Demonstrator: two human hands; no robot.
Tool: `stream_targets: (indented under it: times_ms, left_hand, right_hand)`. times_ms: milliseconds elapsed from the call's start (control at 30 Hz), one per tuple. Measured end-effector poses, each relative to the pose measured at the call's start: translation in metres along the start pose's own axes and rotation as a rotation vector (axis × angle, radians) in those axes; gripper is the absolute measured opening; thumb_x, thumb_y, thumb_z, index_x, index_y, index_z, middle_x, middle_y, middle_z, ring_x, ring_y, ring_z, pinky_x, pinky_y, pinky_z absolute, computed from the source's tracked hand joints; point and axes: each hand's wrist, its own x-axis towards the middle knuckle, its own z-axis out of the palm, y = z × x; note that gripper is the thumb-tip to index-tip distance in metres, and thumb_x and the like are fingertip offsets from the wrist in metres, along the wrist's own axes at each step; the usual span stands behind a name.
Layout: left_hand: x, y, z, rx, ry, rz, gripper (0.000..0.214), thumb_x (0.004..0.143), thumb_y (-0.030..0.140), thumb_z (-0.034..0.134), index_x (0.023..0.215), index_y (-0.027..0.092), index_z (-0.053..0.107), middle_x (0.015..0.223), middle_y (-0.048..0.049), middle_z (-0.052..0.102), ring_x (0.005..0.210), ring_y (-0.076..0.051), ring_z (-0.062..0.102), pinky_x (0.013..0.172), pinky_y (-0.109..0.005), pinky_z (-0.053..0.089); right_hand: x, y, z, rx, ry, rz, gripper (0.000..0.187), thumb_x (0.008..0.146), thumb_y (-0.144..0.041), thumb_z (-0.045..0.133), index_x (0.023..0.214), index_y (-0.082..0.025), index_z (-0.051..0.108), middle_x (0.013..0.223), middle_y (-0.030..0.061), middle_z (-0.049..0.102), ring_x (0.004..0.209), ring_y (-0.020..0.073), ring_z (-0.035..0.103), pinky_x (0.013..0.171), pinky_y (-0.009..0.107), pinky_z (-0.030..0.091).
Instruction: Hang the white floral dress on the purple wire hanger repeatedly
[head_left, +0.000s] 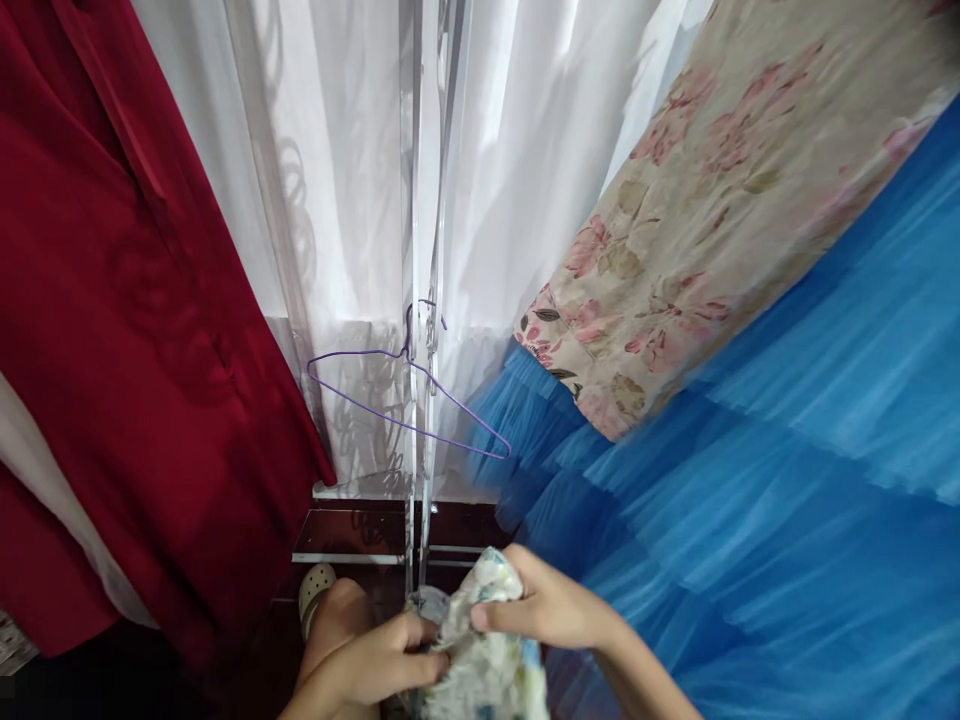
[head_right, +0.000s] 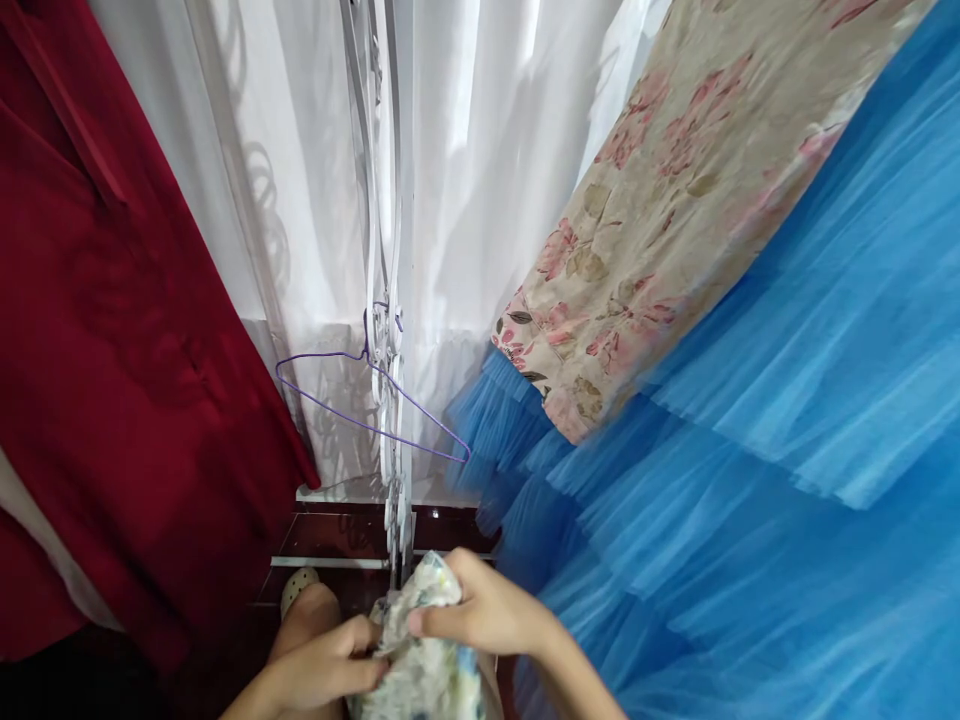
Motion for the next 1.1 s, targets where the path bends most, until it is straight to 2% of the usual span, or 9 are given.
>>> stream_targets:
  times_ms: [167, 333, 433, 533, 733, 833, 933, 1000, 1100]
  left_hand:
    - [-0.013, -0.005, -0.006, 0.327, 0.345, 0.054, 0.04, 0.077, 0.053, 0.07, 0.098, 0.018, 0.072, 0.095, -0.0057, 0.07, 0.092, -0.026, 0.06, 0.083, -0.032, 0.048]
    - [-0.022, 0.036, -0.045, 0.335, 0.547, 0.378, 0.033, 0.084, 0.047, 0.066, 0.09, 0.016, 0.073, 0.092, -0.0064, 0.067, 0.086, -0.022, 0.059, 0.08, -0.029, 0.047]
    - [-0.035, 0.062, -0.066, 0.309, 0.612, 0.45, 0.036, 0.087, 0.048, 0.061, 0.079, 0.014, 0.07, 0.077, -0.0037, 0.061, 0.072, -0.017, 0.055, 0.067, -0.026, 0.045]
    - [-0.052, 0.074, -0.091, 0.348, 0.711, 0.45, 0.038, 0.088, 0.049, 0.059, 0.076, 0.015, 0.068, 0.072, -0.0024, 0.058, 0.071, -0.016, 0.053, 0.064, -0.026, 0.042]
    - [-0.072, 0.061, -0.179, 0.886, 0.668, 0.379, 0.041, 0.086, 0.049, 0.062, 0.056, 0.02, 0.062, 0.063, -0.0021, 0.053, 0.071, -0.019, 0.05, 0.076, -0.031, 0.039]
    - [-0.07, 0.072, -0.233, 1.052, 0.684, 0.303, 0.029, 0.082, 0.052, 0.064, 0.079, 0.025, 0.074, 0.085, -0.0053, 0.066, 0.088, -0.024, 0.055, 0.091, -0.037, 0.036]
    - [-0.059, 0.106, -0.272, 1.061, 0.791, 0.299, 0.032, 0.08, 0.047, 0.066, 0.102, 0.025, 0.072, 0.108, -0.0081, 0.069, 0.106, -0.03, 0.052, 0.097, -0.041, 0.032]
    - [-0.048, 0.135, -0.282, 1.021, 0.875, 0.376, 0.026, 0.08, 0.039, 0.063, 0.1, 0.023, 0.068, 0.113, -0.008, 0.067, 0.112, -0.031, 0.051, 0.099, -0.042, 0.033]
    - [-0.028, 0.173, -0.268, 0.829, 0.843, 0.571, 0.02, 0.083, 0.028, 0.054, 0.1, 0.02, 0.061, 0.113, -0.0077, 0.066, 0.108, -0.026, 0.056, 0.096, -0.037, 0.039]
  right_hand:
    - [-0.017, -0.024, -0.084, -0.13, 0.384, -0.086, 0.033, 0.071, -0.035, 0.08, 0.058, -0.013, 0.058, 0.051, -0.0063, 0.041, 0.048, 0.0069, 0.032, 0.045, 0.021, 0.024]
    - [0.048, -0.057, -0.132, -0.089, 0.624, -0.257, 0.033, 0.065, -0.037, 0.081, 0.058, -0.015, 0.058, 0.054, -0.0049, 0.051, 0.052, 0.0098, 0.041, 0.052, 0.023, 0.033]
    - [0.104, -0.07, -0.126, 0.01, 0.59, -0.266, 0.031, 0.069, -0.044, 0.077, 0.071, -0.016, 0.064, 0.064, -0.0022, 0.061, 0.06, 0.0137, 0.053, 0.061, 0.025, 0.042]
    - [0.134, -0.075, -0.111, 0.063, 0.512, -0.257, 0.037, 0.072, -0.05, 0.073, 0.085, -0.015, 0.067, 0.075, 0.0022, 0.069, 0.069, 0.0188, 0.062, 0.068, 0.03, 0.048]
    - [0.122, -0.086, -0.111, 0.159, 0.37, -0.227, 0.048, 0.067, -0.04, 0.079, 0.107, -0.016, 0.068, 0.087, 0.0034, 0.072, 0.076, 0.0195, 0.066, 0.072, 0.03, 0.05]
    - [0.113, -0.096, -0.113, 0.13, 0.326, -0.179, 0.051, 0.067, -0.037, 0.078, 0.112, -0.016, 0.067, 0.09, 0.0037, 0.073, 0.078, 0.0205, 0.067, 0.073, 0.03, 0.05]
    - [0.109, -0.104, -0.11, 0.093, 0.331, -0.18, 0.046, 0.067, -0.037, 0.078, 0.107, -0.016, 0.068, 0.087, 0.0032, 0.073, 0.076, 0.0199, 0.066, 0.071, 0.029, 0.05]
    - [0.107, -0.107, -0.108, 0.097, 0.329, -0.189, 0.044, 0.067, -0.036, 0.078, 0.105, -0.016, 0.068, 0.086, 0.0026, 0.073, 0.075, 0.0195, 0.066, 0.07, 0.029, 0.05]
    - [0.107, -0.104, -0.104, 0.176, 0.298, -0.178, 0.04, 0.07, -0.034, 0.078, 0.105, -0.017, 0.069, 0.086, 0.0028, 0.074, 0.078, 0.0203, 0.068, 0.072, 0.029, 0.052]
